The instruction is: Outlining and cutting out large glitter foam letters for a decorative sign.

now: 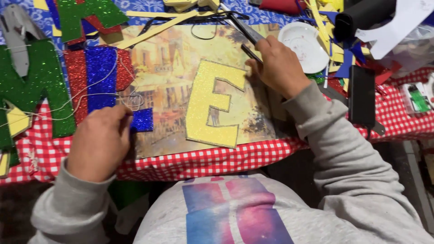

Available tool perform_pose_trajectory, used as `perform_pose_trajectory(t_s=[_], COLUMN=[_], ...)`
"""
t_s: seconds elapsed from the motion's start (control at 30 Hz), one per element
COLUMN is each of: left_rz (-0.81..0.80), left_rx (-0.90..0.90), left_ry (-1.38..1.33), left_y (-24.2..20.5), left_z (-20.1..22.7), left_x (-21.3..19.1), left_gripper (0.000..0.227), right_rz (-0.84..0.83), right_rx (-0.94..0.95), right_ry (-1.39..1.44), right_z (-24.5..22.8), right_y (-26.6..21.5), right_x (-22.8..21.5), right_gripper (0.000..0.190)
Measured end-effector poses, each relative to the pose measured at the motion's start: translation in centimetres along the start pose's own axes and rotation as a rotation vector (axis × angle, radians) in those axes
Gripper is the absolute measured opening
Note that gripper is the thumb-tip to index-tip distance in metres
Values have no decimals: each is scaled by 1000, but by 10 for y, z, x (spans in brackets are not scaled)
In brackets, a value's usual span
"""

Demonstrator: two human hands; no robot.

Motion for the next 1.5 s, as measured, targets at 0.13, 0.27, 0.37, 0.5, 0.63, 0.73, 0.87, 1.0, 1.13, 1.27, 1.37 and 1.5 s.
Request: perform_pose_trajectory(t_s=[0.13,0.27,0.37,0.5,0.63,0.73,0.87,1.0,1.13,1.27,1.37,1.5], left_rz=[-27,24,-20,-78,-42,12,-10,2,-59,-127,-194,-461], left_rx=[-57,50,129,173,214,302,449,680,747,829,812,660], left_ry=[94,133,120,205,232,101,-160,-265,-364,-376,-261,20], left_y=[10,36,49,53,51,54,75,102,121,144,181,220], left_z=[-48,-73,-62,-69,-55,-14,39,83,110,131,121,82], left_x=[-9,-5,13,48,36,5,-23,-30,-23,-11,30,154], left_gripper=[9,10,16,19,12,13,13,23,31,38,33,34], right_rz=[-16,-245,-342,-340,-283,-197,3,1,-211,-423,-406,-492], right_rx=[-157,-361,-470,-562,-599,-475,-400,-261,-119,-4,-40,-508], right_ry=[179,402,434,500,580,682,889,1039,1122,1150,1337,1838], right_z=[-83,-134,-161,-182,-195,-199,-177,-134,-106,-93,-57,-40], right_y=[6,8,24,55,65,67,55,47,34,-2,-62,-125], right_x=[-26,-8,8,16,6,-12,-28,-48,-73,-88,-105,-152], right_gripper=[31,22,16,11,12,13,22,26,27,26,16,17])
Point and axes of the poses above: each hand's wrist, its own y-axis towards the middle knuckle, its own x-axis out of the palm, z = x × y, the point moved 6 cm from there along y, towards the middle knuckle, and after that the axes turned 1 degree about -y, right-handed, at the moved point
